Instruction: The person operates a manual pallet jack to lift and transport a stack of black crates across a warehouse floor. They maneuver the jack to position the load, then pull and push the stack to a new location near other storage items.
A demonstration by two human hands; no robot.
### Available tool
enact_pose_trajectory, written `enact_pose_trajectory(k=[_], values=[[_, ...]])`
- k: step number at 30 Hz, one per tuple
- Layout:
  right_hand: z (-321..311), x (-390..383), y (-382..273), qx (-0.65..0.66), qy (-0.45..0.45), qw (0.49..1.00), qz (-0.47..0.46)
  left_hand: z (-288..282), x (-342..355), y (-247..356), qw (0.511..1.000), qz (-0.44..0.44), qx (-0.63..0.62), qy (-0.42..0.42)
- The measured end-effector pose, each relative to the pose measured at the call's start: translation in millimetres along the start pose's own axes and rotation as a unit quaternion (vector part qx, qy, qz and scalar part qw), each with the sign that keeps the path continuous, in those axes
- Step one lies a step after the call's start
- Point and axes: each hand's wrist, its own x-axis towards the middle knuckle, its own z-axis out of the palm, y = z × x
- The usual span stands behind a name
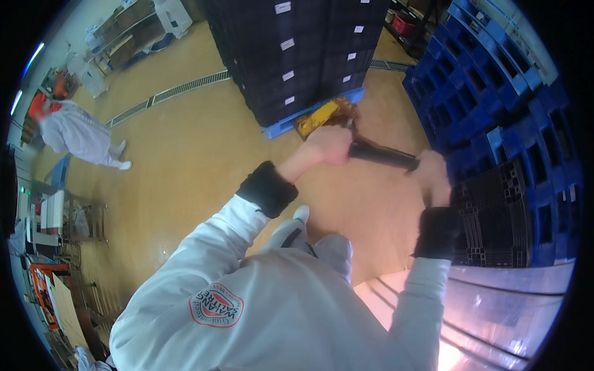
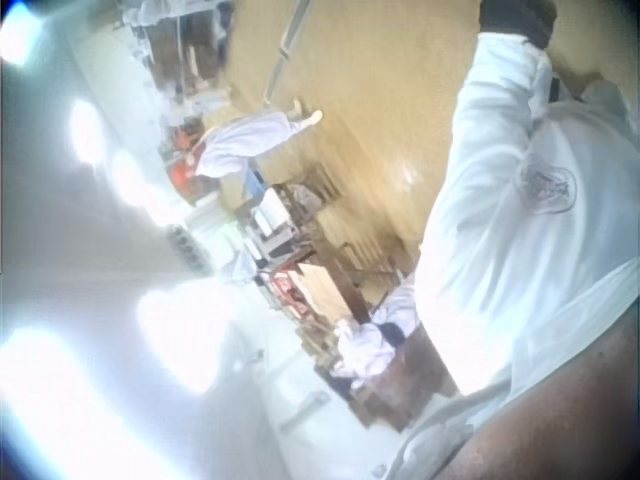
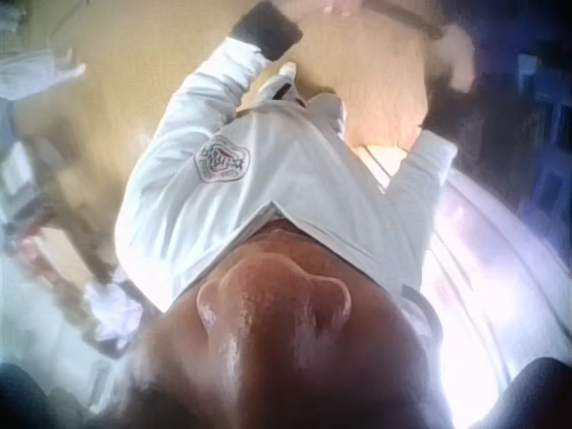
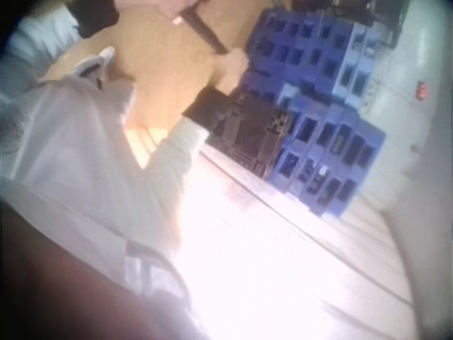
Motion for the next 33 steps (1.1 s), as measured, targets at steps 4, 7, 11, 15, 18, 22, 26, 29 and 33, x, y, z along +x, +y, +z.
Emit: enact_pose_trajectory(k=[4,7,11,15,18,22,26,29,33], values=[[122,-151,-45,-0.038,-0.017,0.999,0.002,58,-174,3,0.994,0.062,0.049,-0.078],[198,-197,-46,-0.016,-0.01,1.0,-0.021,104,-224,-5,0.994,0.056,0.064,-0.067],[228,-219,-72,0.002,-0.022,0.999,-0.037,129,-261,-48,0.983,0.144,-0.009,0.113],[201,-230,-80,0.028,0.004,0.997,-0.071,141,-259,-40,0.995,-0.027,0.098,-0.007],[159,-215,-89,0.069,-0.177,0.978,-0.085,129,-282,-51,0.989,-0.066,0.12,-0.054],[105,-170,-69,0.141,-0.167,0.961,-0.17,57,-219,-23,0.984,-0.062,0.121,-0.112],[80,-118,-42,0.156,-0.064,0.972,-0.164,14,-138,-15,0.99,-0.023,0.071,-0.116],[98,-111,-26,0.11,-0.09,0.977,-0.156,24,-138,-10,0.996,0.015,0.036,-0.08],[134,-138,-22,0.141,-0.059,0.972,-0.178,30,-150,-9,0.992,0.022,0.052,-0.117]])
